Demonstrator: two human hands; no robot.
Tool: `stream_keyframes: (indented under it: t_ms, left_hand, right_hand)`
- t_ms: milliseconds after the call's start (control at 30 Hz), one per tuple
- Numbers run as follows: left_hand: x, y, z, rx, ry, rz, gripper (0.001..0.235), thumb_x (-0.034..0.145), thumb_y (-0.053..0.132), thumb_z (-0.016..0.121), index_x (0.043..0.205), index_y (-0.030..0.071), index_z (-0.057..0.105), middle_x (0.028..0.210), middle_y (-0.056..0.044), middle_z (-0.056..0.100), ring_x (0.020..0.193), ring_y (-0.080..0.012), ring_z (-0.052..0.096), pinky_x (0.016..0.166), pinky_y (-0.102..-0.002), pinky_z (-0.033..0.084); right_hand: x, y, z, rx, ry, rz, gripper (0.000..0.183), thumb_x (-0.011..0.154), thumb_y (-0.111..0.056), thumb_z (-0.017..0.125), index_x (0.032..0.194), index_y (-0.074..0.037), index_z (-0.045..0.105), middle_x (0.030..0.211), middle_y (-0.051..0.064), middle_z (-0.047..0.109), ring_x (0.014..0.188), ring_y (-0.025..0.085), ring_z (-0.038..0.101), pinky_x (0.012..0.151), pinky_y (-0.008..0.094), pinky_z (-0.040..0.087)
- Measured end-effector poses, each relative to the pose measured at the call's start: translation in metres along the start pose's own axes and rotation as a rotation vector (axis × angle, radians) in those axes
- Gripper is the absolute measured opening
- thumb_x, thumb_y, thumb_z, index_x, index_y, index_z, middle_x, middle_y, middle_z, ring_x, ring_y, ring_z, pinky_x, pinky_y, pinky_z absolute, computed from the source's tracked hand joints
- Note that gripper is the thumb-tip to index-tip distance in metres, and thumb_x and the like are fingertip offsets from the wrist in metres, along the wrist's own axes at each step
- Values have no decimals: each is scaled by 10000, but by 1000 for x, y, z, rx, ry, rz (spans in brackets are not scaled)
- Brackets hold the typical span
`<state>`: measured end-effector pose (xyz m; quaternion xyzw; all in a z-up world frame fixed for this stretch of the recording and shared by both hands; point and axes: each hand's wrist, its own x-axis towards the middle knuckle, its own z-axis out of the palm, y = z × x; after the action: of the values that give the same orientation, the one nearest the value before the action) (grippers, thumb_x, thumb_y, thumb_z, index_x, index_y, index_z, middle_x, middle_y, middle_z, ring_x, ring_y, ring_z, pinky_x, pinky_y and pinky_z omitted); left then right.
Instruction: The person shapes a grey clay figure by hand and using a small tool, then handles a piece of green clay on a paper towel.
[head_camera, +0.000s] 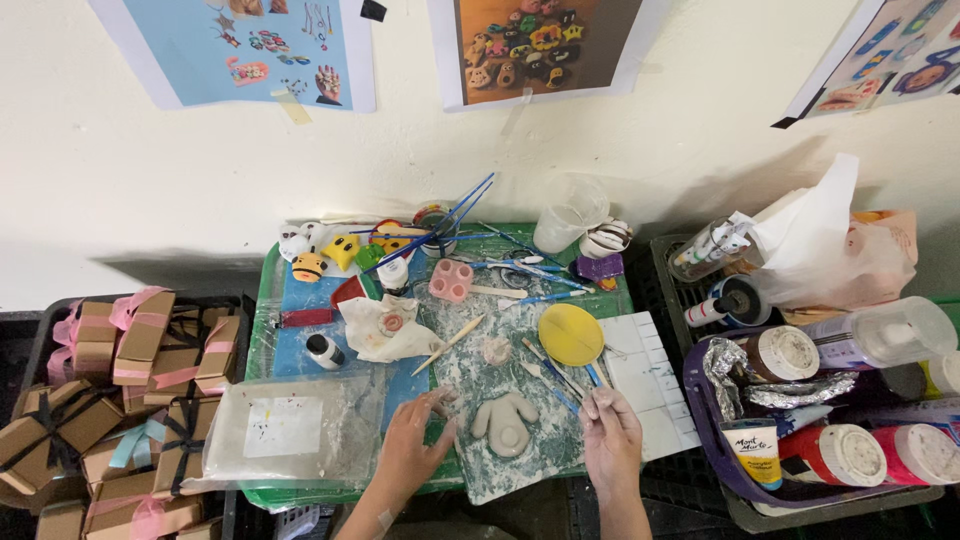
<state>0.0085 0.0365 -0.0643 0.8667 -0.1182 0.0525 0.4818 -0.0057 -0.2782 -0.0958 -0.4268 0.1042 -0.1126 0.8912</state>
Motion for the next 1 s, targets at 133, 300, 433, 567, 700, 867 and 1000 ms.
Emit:
stream_keyframes:
  t_ms: [133,300,433,567,700,867,1000]
  left_hand:
    - [-3,-4,0,-87,76,-43,468,820,74,758,1269,48,628,1007,-85,755,928,-263,701,867,-390,529]
    - [-3,-13,1,-237,173,-162,353,910,54,657,1259,19,629,1073,-113,766,896,-197,728,801,-352,582]
    - [-1,-13,2,-225,153,-228,339,919,73,651,1255,32,628,1063,-101,769,870,-191,731,784,-345,583]
    - [-2,-12,0,-259,147,-241,334,942,90,603,1269,27,626,1080,-108,768,874,-190,726,784,-349,584]
    - [-3,-11,-4,-359,126,-272,348,995,132,506,1311,28,607,1116,-110,764,846,-189,708,763,-349,576]
    - [-3,-11,-4,-356,126,-267,358,995,138,496,1321,27,595,1119,-111,758,855,-191,704,775,-346,569]
    - [-5,-13,-4,-363,133,-235,396,1023,203,418,1328,36,606,1127,-108,758,866,-199,694,796,-361,558]
  right_hand:
    - [4,-18,37,63,136,-54,94,1036,-39,477,1066,-94,548,972,49,523,847,131,480,748,272,418]
    - [3,-25,52,-172,281,-42,129,1056,-185,451,954,-147,522,785,-35,408,709,97,386,648,259,357]
    - [-1,-25,44,-78,384,-204,460,1151,-393,360,755,-174,278,554,-42,159,522,96,140,495,319,158]
    - [-1,-30,59,-1,348,-192,532,1202,-468,370,752,-190,310,550,-72,259,516,86,239,463,286,235]
    - [3,-48,83,-101,392,67,285,1082,-313,398,901,-120,505,825,24,586,747,122,555,735,255,501]
    - [4,-37,65,-245,251,176,273,1003,-266,382,1083,-106,589,867,75,630,759,148,598,659,273,471]
    - [6,-10,23,-340,88,39,377,1160,-361,331,994,-76,514,710,31,451,607,157,480,566,283,419]
